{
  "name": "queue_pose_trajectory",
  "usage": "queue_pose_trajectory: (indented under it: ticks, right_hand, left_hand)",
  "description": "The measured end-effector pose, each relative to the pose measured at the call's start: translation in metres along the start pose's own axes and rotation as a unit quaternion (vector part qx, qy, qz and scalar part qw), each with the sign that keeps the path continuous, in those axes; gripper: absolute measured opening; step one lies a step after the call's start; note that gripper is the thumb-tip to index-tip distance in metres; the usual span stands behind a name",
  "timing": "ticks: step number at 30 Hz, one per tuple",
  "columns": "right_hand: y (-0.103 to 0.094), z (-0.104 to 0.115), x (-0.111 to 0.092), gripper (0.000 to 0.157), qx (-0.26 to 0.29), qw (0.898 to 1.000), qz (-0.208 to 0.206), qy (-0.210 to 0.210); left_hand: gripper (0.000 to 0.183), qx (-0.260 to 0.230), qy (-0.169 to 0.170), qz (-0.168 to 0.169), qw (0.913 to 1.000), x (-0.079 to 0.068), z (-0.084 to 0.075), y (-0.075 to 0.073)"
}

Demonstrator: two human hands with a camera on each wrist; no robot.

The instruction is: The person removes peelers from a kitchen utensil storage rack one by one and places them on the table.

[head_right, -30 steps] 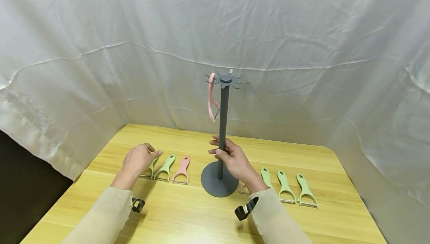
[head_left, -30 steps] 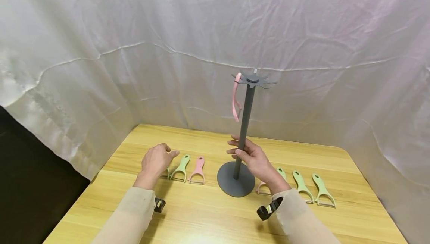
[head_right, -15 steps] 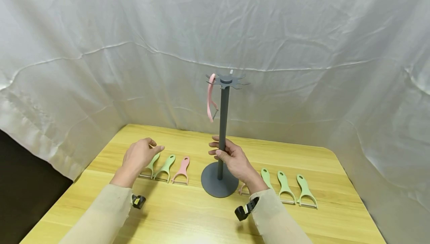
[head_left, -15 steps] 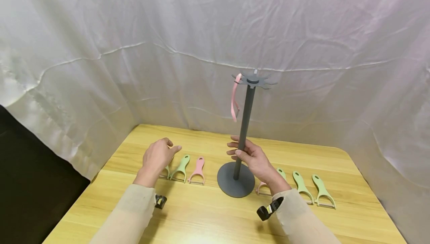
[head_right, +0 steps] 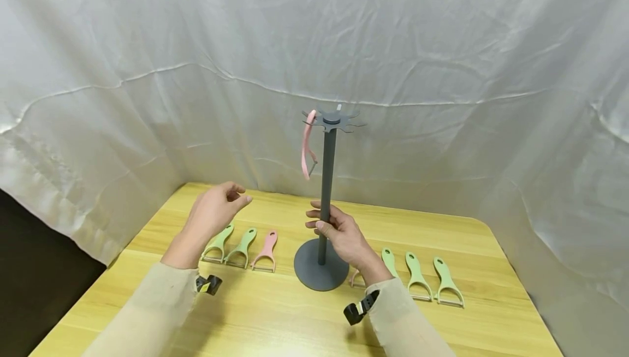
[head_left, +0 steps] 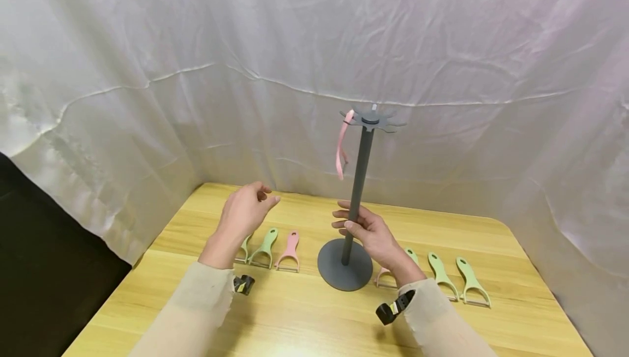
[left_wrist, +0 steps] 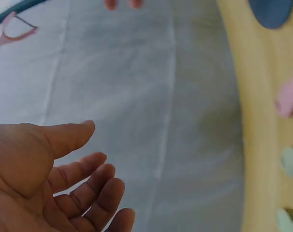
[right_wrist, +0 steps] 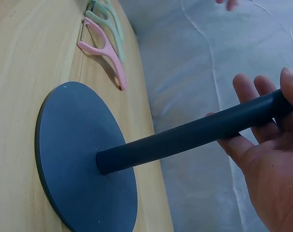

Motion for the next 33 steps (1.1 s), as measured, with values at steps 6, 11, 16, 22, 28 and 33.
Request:
queue_pose_trajectory:
  ticks: [6, 11, 16, 22, 28, 33]
  right_hand:
    - [-0.001, 0.000, -0.001, 0.047, -0.002, 1.000, -0.004, 0.006]
    - [-0.003, 0.000, -0.002, 0.046, 0.000, 1.000, -0.006, 0.011]
    - [-0.003, 0.000, -0.001, 0.046, -0.001, 1.000, -0.006, 0.010]
    - [-0.003, -0.002, -0.001, 0.046, 0.004, 1.000, -0.005, 0.007]
    - [-0.004, -0.003, -0.001, 0.046, 0.005, 1.000, -0.007, 0.006]
    - [-0.004, -0.003, -0.001, 0.045, -0.001, 1.000, -0.008, 0.008]
  left_hand:
    - [0.032, -0.049, 0.035, -0.008, 0.9981, -0.001, -0.035, -0.011]
    - [0.026, -0.098, 0.065, -0.020, 0.9929, 0.001, -0.062, -0.021]
    - [0.026, -0.161, 0.108, -0.022, 0.9808, 0.004, -0.086, -0.028]
    - [0.031, -0.218, 0.138, -0.012, 0.9659, 0.007, -0.104, -0.030]
    - [0.035, -0.252, 0.163, -0.004, 0.9539, 0.011, -0.115, -0.028]
    - [0.039, -0.268, 0.174, 0.005, 0.9475, 0.015, -0.124, -0.024]
Point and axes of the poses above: each hand's wrist, its own x-axis towards the middle knuckle, its own y-axis out of the palm, z = x × y, the point moved 6 cm from there along x, towards the middle knuckle, and after that the axes turned 5 degrees about z, right-handed, at the moved point
